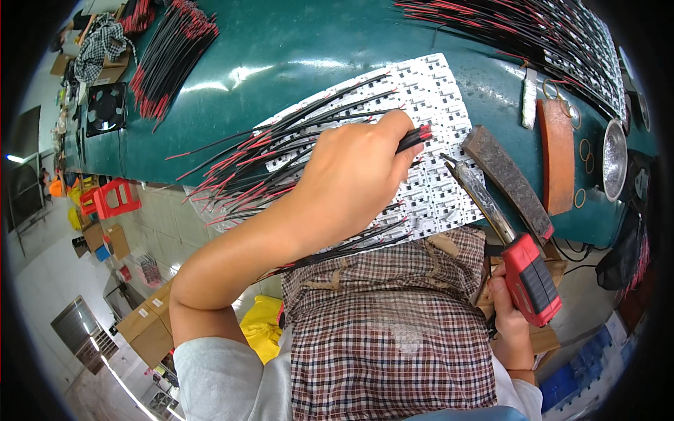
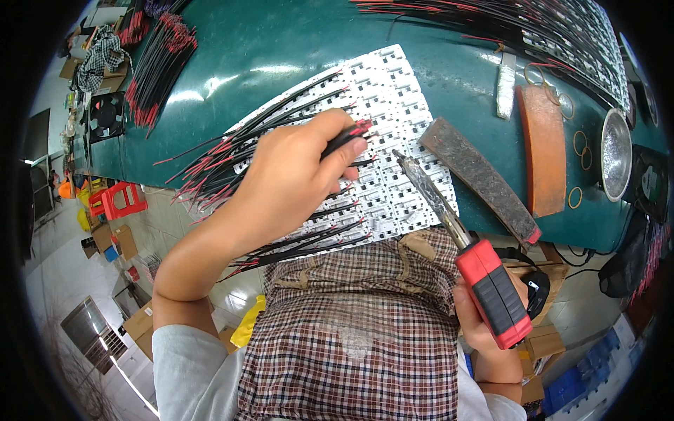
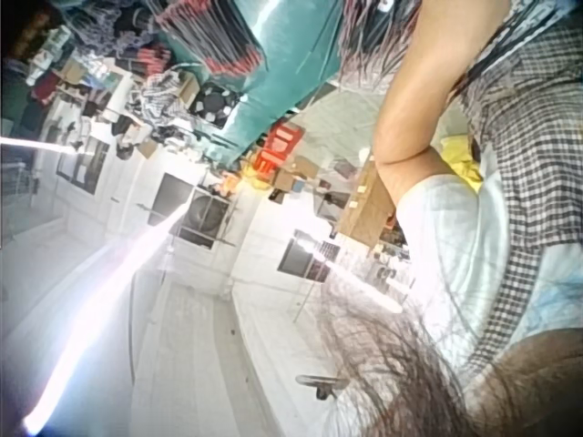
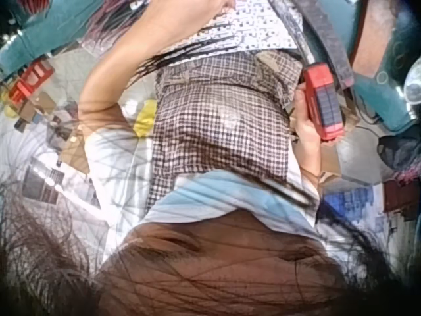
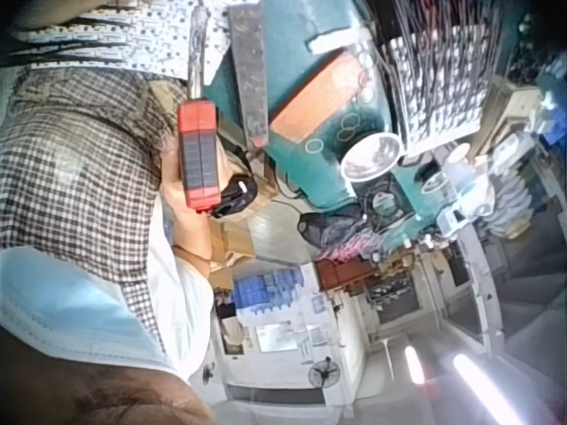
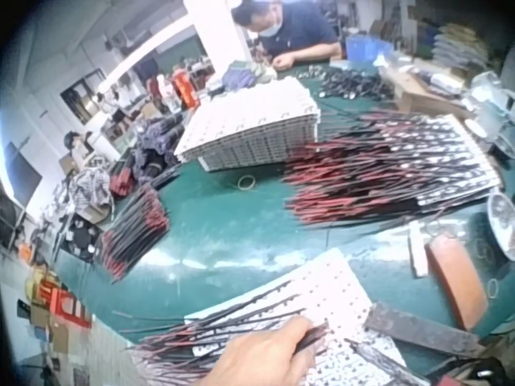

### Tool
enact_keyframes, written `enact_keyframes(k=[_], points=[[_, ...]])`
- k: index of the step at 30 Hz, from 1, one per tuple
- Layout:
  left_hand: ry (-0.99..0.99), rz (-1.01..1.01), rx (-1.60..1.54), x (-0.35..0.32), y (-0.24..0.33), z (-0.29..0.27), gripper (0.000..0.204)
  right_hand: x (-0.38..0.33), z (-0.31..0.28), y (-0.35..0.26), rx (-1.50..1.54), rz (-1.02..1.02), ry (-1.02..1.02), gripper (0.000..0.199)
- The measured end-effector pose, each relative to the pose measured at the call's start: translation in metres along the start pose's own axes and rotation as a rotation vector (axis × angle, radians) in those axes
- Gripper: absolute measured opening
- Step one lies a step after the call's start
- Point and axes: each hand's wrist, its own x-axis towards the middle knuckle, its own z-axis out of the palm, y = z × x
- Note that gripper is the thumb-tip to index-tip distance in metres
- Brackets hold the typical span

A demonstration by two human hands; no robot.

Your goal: The person solders black and red wires onto a large panel of small circuit boards with a soldering iron at an industrial workstation.

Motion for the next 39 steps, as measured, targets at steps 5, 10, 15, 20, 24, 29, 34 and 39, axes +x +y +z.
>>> enact_keyframes(k=[5,10,15,20,24,29,34,39], points=[[0.294,0.157,0.166,-0.004,0.015,-0.016,0.012,-0.008,-0.006,0.005,-0.036,0.057,-0.028,0.020],[0.063,0.093,0.003,-0.017,0.014,-0.005,0.019,-0.011,-0.006,0.004,0.003,0.064,-0.040,0.020],[0.061,0.110,0.015,-0.023,0.008,0.013,0.024,-0.008,-0.005,0.006,0.014,-0.046,-0.049,0.021],[0.084,0.130,0.155,-0.024,0.007,0.017,0.028,-0.013,-0.003,0.011,-0.056,-0.124,-0.016,0.026],[0.081,0.148,0.206,-0.025,0.010,0.015,0.026,-0.018,-0.005,0.011,-0.027,-0.047,-0.044,0.027],[0.032,0.084,0.102,-0.023,0.007,0.019,0.023,-0.016,-0.003,0.011,-0.048,-0.067,-0.041,0.028],[0.040,0.091,0.106,-0.022,0.006,0.020,0.022,0.004,-0.001,-0.005,-0.070,-0.188,-0.084,0.028],[0.024,0.100,0.113,-0.020,0.005,0.019,0.022,-0.002,0.000,0.000,-0.015,-0.076,-0.125,0.028]])
